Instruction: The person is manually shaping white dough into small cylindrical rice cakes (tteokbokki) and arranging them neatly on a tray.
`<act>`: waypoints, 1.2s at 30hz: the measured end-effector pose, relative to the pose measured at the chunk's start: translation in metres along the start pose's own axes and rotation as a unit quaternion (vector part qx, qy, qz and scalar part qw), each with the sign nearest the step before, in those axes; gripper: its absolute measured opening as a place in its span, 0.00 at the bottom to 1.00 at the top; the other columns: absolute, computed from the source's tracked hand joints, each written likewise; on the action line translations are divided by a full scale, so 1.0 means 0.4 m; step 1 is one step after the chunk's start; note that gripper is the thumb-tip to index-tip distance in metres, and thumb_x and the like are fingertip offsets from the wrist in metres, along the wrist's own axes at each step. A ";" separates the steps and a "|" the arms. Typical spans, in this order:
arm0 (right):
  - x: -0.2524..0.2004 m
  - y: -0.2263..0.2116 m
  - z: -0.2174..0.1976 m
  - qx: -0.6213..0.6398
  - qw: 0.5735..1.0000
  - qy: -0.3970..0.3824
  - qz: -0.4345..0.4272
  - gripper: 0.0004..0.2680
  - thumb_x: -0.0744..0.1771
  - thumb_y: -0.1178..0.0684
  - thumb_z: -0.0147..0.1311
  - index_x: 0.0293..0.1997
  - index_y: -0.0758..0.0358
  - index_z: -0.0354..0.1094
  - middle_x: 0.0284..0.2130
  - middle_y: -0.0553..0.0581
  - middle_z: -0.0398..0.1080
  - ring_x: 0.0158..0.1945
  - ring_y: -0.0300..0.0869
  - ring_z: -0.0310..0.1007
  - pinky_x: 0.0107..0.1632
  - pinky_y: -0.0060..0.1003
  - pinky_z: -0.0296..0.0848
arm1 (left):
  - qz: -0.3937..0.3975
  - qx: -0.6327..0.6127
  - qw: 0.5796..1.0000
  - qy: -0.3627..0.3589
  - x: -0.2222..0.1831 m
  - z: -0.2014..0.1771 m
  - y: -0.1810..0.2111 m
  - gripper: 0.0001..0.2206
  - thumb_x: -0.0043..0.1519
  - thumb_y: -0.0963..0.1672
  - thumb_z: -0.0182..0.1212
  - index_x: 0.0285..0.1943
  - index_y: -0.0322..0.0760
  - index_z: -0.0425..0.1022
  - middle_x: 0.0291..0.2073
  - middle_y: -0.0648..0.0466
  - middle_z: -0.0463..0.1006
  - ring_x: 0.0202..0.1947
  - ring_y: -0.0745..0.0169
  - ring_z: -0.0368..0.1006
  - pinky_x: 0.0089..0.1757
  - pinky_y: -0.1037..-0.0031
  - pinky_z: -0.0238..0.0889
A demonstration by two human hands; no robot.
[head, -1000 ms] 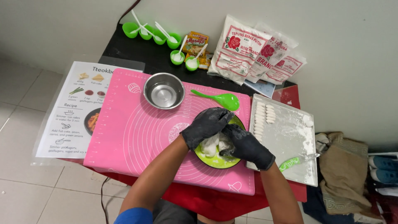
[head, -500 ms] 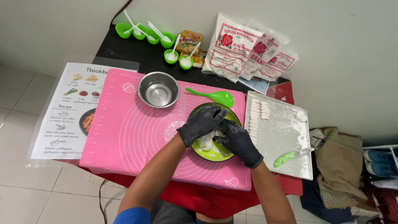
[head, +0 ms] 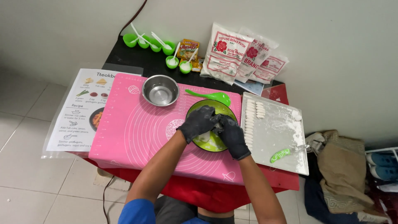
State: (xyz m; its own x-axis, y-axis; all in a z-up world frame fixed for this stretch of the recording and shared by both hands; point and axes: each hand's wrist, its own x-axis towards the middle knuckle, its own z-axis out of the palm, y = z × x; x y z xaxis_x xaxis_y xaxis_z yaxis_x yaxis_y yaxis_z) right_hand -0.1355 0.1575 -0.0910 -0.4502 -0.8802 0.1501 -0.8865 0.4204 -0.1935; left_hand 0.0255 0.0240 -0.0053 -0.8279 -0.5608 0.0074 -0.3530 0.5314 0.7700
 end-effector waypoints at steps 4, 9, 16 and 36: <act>0.008 -0.043 -0.041 0.008 0.998 -0.039 0.054 0.18 0.63 0.39 0.59 0.57 0.44 0.69 0.55 0.51 0.72 0.63 0.51 0.69 0.63 0.54 0.72 | 0.000 0.097 0.995 0.003 0.080 0.162 -0.177 0.23 0.64 0.61 0.44 0.51 0.51 0.73 0.54 0.52 0.76 0.61 0.48 0.70 0.57 0.57 0.66; 0.005 -0.066 -0.067 0.063 0.995 -0.037 0.072 0.18 0.65 0.35 0.56 0.62 0.39 0.68 0.58 0.50 0.70 0.65 0.49 0.66 0.65 0.52 0.70 | 0.040 0.182 0.982 0.004 0.066 0.205 -0.240 0.25 0.70 0.56 0.39 0.73 0.51 0.64 0.70 0.51 0.67 0.73 0.51 0.58 0.66 0.58 0.55; -0.013 -0.037 -0.029 0.011 1.000 0.020 -0.002 0.18 0.66 0.36 0.55 0.64 0.36 0.66 0.58 0.46 0.70 0.64 0.45 0.68 0.64 0.47 0.71 | 0.220 0.245 0.921 0.207 -0.018 0.184 -0.202 0.19 0.64 0.51 0.58 0.60 0.41 0.77 0.55 0.47 0.79 0.61 0.51 0.72 0.60 0.62 0.65; -0.028 -0.078 -0.070 0.074 0.972 0.026 -0.221 0.29 0.58 0.47 0.58 0.70 0.42 0.61 0.68 0.51 0.61 0.67 0.58 0.62 0.66 0.54 0.66 | 0.214 0.325 0.857 0.339 -0.155 0.085 -0.076 0.07 0.55 0.51 0.63 0.25 0.56 0.74 0.21 0.64 0.67 0.24 0.62 0.73 0.22 0.71 0.69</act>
State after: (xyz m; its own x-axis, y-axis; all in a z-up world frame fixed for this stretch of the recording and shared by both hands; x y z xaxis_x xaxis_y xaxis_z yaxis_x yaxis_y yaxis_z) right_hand -0.1058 0.1604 -0.0594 -0.0369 -0.9540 0.2976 -0.9710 -0.0362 -0.2364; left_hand 0.0728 0.0641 -0.0509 -0.5764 -0.3500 0.7384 -0.4311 0.8979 0.0890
